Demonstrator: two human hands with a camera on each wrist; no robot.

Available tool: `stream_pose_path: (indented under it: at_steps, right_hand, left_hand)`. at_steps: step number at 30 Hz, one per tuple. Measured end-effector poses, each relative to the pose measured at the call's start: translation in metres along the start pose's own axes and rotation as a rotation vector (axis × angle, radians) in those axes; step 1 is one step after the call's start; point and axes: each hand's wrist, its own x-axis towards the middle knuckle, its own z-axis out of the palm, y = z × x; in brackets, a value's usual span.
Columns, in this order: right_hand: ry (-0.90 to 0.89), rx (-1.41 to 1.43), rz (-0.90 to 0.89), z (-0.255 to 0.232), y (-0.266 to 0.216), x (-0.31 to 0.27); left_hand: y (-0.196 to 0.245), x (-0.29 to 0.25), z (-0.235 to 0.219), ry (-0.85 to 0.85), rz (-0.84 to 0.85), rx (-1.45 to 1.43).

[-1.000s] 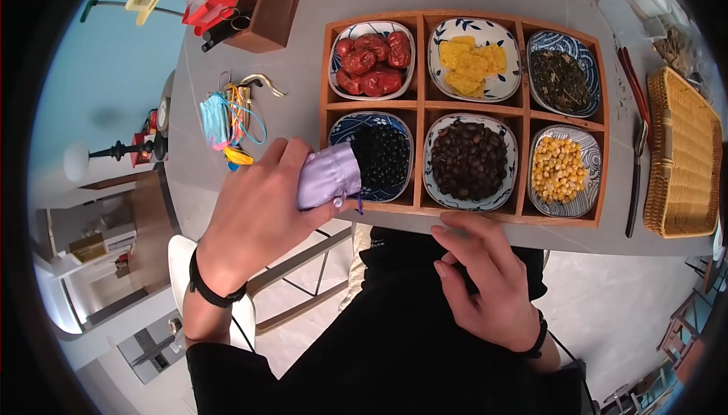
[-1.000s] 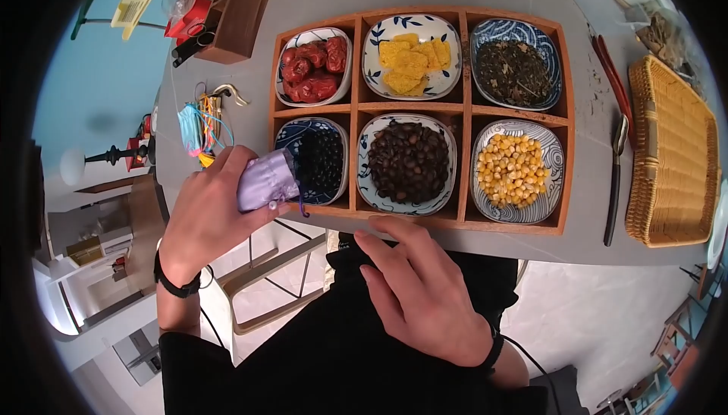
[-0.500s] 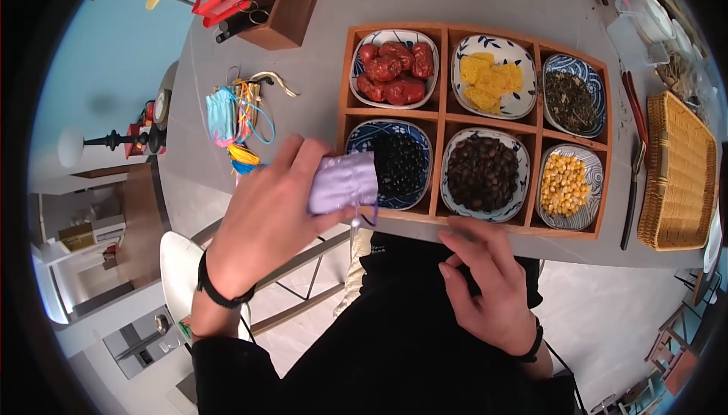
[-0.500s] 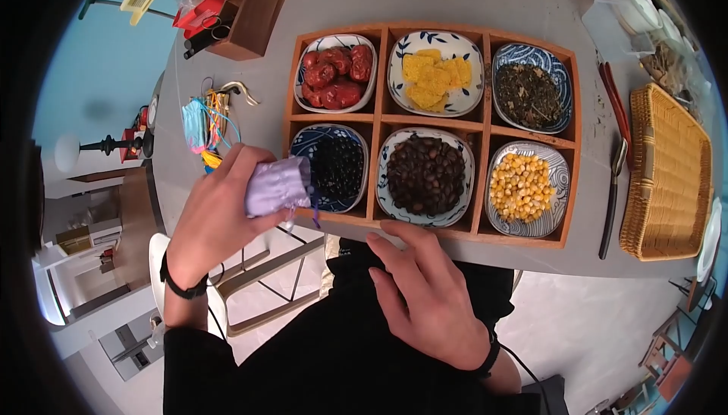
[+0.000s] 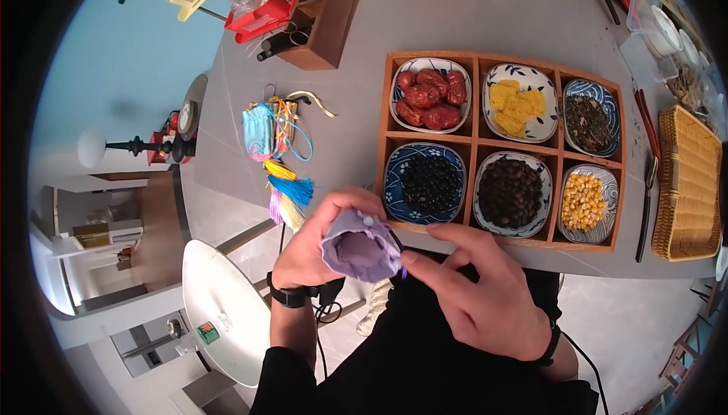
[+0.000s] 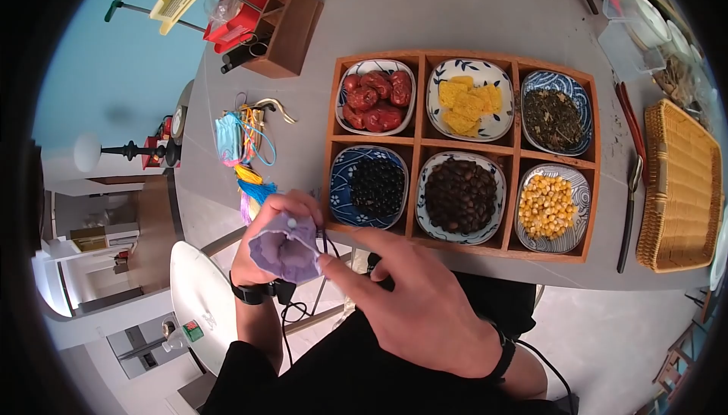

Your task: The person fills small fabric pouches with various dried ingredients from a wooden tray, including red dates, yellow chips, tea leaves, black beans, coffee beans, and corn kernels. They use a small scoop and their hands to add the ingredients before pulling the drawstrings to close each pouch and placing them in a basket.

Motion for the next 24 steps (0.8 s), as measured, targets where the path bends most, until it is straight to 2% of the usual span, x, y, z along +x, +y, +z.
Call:
stream_pose_path:
  at_steps: [4, 6, 9, 12, 13, 15, 16, 18, 19, 21, 22, 24]
  right_hand:
    - [-0.094, -0.028, -0.074, -0.004, -0.003, 0.014]
    - [-0.139, -0.191, -0.150, -0.004, -0.003, 0.018]
    - [-0.084, -0.351, -0.211, 0.005, 0.001, 0.022]
    - [-0.081, -0.414, -0.204, 0.010, 0.004, 0.023]
    - [-0.085, -0.419, -0.208, 0.011, 0.005, 0.023]
    - [-0.085, -0.425, -0.194, 0.014, 0.005, 0.023]
    - [-0.084, -0.429, -0.196, 0.014, 0.005, 0.022]
    - [-0.093, -0.403, -0.162, 0.015, 0.006, 0.020]
    - [-0.092, -0.405, -0.165, 0.012, 0.004, 0.019]
    - [-0.125, -0.292, -0.055, 0.003, 0.000, 0.017]
    - [-0.129, -0.294, -0.077, 0.001, 0.000, 0.014]
    - [0.059, -0.141, 0.078, -0.001, 0.001, 0.009]
  left_hand:
    - [-0.001, -0.001, 0.003, -0.074, 0.001, -0.048]
    - [-0.001, -0.001, 0.006, -0.094, -0.002, 0.002]
    - [0.000, -0.001, 0.005, -0.135, 0.000, 0.077]
    - [0.018, -0.002, 0.017, -0.036, -0.176, 0.327]
    - [0.021, -0.002, 0.020, -0.032, -0.171, 0.325]
    - [0.024, -0.002, 0.024, 0.040, -0.174, 0.529]
    - [0.022, -0.004, 0.025, 0.040, -0.171, 0.530]
    - [0.014, -0.009, 0.025, 0.183, -0.134, 0.533]
    - [0.012, -0.010, 0.022, 0.185, -0.131, 0.535]
    - [0.011, -0.013, 0.011, 0.161, -0.094, 0.422]
    - [0.009, -0.017, 0.010, 0.239, -0.189, 0.121]
    - [0.008, -0.022, 0.005, 0.240, -0.161, -0.157]
